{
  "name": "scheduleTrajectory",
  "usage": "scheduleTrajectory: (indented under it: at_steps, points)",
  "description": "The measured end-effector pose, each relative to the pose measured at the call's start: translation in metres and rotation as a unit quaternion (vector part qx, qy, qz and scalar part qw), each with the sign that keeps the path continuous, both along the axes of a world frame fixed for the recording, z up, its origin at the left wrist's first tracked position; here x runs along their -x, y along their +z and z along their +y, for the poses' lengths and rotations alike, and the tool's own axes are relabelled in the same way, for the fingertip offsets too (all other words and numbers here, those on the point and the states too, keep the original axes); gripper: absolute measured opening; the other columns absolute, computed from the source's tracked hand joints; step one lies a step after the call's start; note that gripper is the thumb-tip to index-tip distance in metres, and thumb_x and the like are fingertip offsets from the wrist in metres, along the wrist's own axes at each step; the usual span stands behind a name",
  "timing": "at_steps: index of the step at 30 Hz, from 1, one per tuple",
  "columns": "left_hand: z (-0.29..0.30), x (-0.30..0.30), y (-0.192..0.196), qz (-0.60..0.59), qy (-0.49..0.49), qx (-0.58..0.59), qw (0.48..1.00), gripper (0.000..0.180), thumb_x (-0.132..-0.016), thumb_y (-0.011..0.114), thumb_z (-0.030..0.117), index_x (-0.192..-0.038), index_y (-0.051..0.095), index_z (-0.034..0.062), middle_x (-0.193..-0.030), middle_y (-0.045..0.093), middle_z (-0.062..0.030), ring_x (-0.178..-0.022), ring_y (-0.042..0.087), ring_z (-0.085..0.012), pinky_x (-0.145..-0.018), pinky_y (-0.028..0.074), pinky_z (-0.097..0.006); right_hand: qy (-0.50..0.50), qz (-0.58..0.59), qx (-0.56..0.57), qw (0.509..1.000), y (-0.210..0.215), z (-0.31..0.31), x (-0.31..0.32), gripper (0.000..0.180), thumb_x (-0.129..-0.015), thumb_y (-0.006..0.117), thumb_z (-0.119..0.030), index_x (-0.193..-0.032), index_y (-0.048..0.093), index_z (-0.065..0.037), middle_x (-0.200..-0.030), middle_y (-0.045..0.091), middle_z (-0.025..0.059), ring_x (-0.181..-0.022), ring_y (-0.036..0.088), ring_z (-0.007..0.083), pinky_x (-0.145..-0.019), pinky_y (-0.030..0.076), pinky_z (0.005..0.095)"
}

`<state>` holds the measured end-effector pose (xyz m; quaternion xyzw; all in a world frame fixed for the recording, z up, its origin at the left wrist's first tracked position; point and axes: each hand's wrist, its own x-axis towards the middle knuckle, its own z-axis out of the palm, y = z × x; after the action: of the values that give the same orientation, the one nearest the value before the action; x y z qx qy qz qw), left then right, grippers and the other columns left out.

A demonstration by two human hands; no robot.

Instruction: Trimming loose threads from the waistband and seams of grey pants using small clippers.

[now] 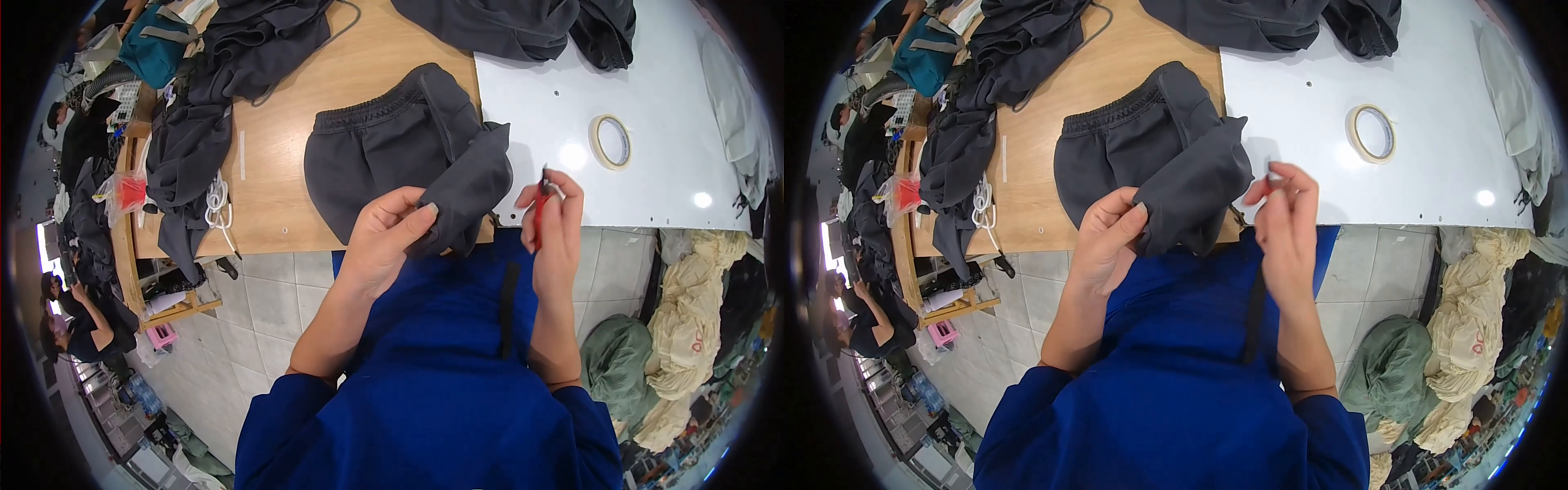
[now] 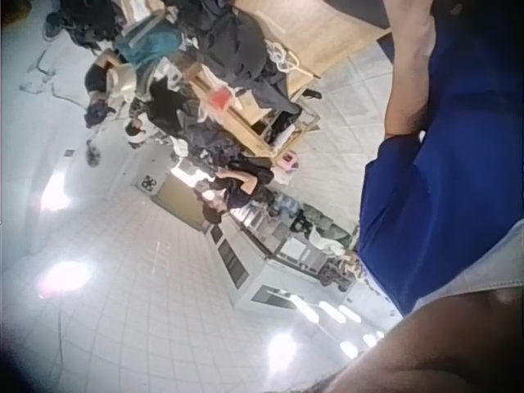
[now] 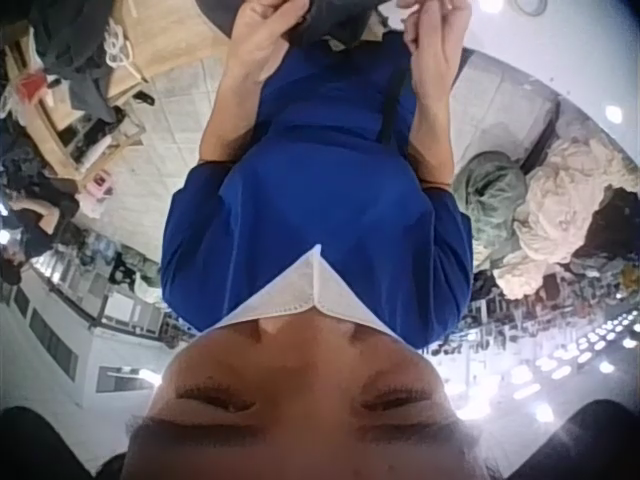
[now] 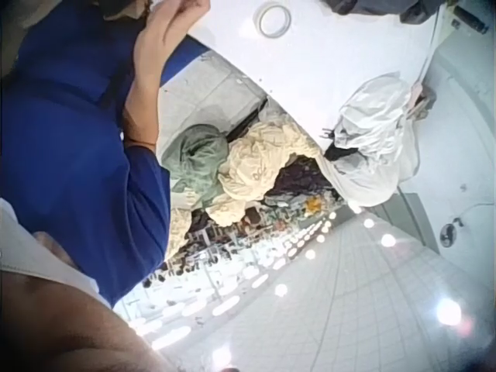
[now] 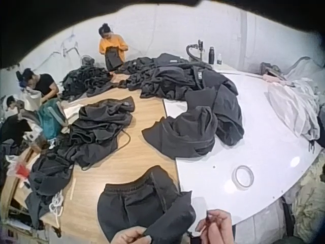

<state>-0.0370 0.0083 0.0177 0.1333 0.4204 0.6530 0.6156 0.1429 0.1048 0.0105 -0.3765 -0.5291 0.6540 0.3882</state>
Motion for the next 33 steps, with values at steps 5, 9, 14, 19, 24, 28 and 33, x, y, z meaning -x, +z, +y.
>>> scheduleTrajectory:
  at_steps: [5,9,14,19,24,28,33]
  points:
    - [0.001,-0.003,0.004,0.021,-0.016,-0.024,0.999,0.018,-0.09,0.056,0.008,-0.105,0.057,-0.0017,-0.088,0.063,-0.0047,-0.077,0.06,-0.0081,-0.071,0.05,-0.022,0.082,-0.058,-0.167,0.981,0.012,-0.019,0.007,0.03,-0.08,0.059,0.004,-0.11,0.057,0.0,-0.092,0.06,0.0091,-0.079,0.058,0.0154,-0.068,0.046,0.0224]
    - [0.0,-0.005,0.005,0.044,-0.018,-0.029,0.998,0.018,-0.091,0.055,0.008,-0.106,0.057,-0.0018,-0.09,0.063,-0.0048,-0.079,0.059,-0.0075,-0.073,0.049,-0.021,0.04,-0.105,-0.283,0.952,0.016,-0.016,0.013,0.031,-0.072,0.067,0.002,-0.103,0.063,-0.002,-0.092,0.063,0.0106,-0.074,0.058,0.02,-0.066,0.047,0.0254]
    - [-0.002,-0.007,0.003,0.047,-0.027,-0.041,0.998,0.019,-0.091,0.055,0.007,-0.107,0.057,-0.0019,-0.094,0.063,-0.0051,-0.083,0.058,-0.0073,-0.077,0.048,-0.021,0.033,-0.131,-0.326,0.936,0.017,-0.015,0.014,0.032,-0.069,0.069,0.001,-0.1,0.066,-0.003,-0.091,0.065,0.0102,-0.072,0.058,0.0212,-0.064,0.046,0.0268]
    - [-0.002,-0.008,0.004,0.035,-0.035,-0.049,0.998,0.02,-0.091,0.055,0.007,-0.108,0.056,-0.0022,-0.095,0.063,-0.0054,-0.084,0.059,-0.0078,-0.078,0.048,-0.021,0.026,-0.137,-0.356,0.924,0.018,-0.013,0.014,0.03,-0.068,0.07,0.0,-0.097,0.068,-0.004,-0.087,0.065,0.0088,-0.069,0.056,0.0206,-0.061,0.044,0.0266]
    - [-0.004,-0.007,0.001,0.039,-0.05,-0.052,0.997,0.021,-0.09,0.056,0.006,-0.109,0.056,-0.0022,-0.095,0.063,-0.0056,-0.085,0.059,-0.0077,-0.078,0.048,-0.021,0.026,-0.153,-0.359,0.92,0.018,-0.015,0.013,0.026,-0.069,0.07,-0.002,-0.094,0.069,-0.006,-0.083,0.066,0.0071,-0.064,0.054,0.0188,-0.058,0.043,0.0264]
    - [0.001,-0.013,0.013,0.056,-0.024,-0.029,0.998,0.022,-0.089,0.057,0.006,-0.109,0.057,-0.0009,-0.093,0.063,-0.0039,-0.082,0.058,-0.0063,-0.075,0.046,-0.02,0.023,-0.149,-0.342,0.928,0.017,-0.016,0.012,0.026,-0.069,0.07,-0.002,-0.094,0.069,-0.006,-0.082,0.066,0.0069,-0.063,0.054,0.0186,-0.058,0.043,0.0262]
    - [-0.002,-0.01,0.013,0.109,0.013,-0.003,0.994,0.026,-0.089,0.058,0.009,-0.114,0.055,0.0022,-0.086,0.062,-0.0007,-0.072,0.053,-0.002,-0.061,0.04,-0.015,0.047,-0.145,-0.344,0.927,0.022,-0.017,0.009,0.028,-0.067,0.071,-0.002,-0.095,0.069,-0.006,-0.083,0.066,0.0075,-0.062,0.053,0.0186,-0.056,0.041,0.0266]
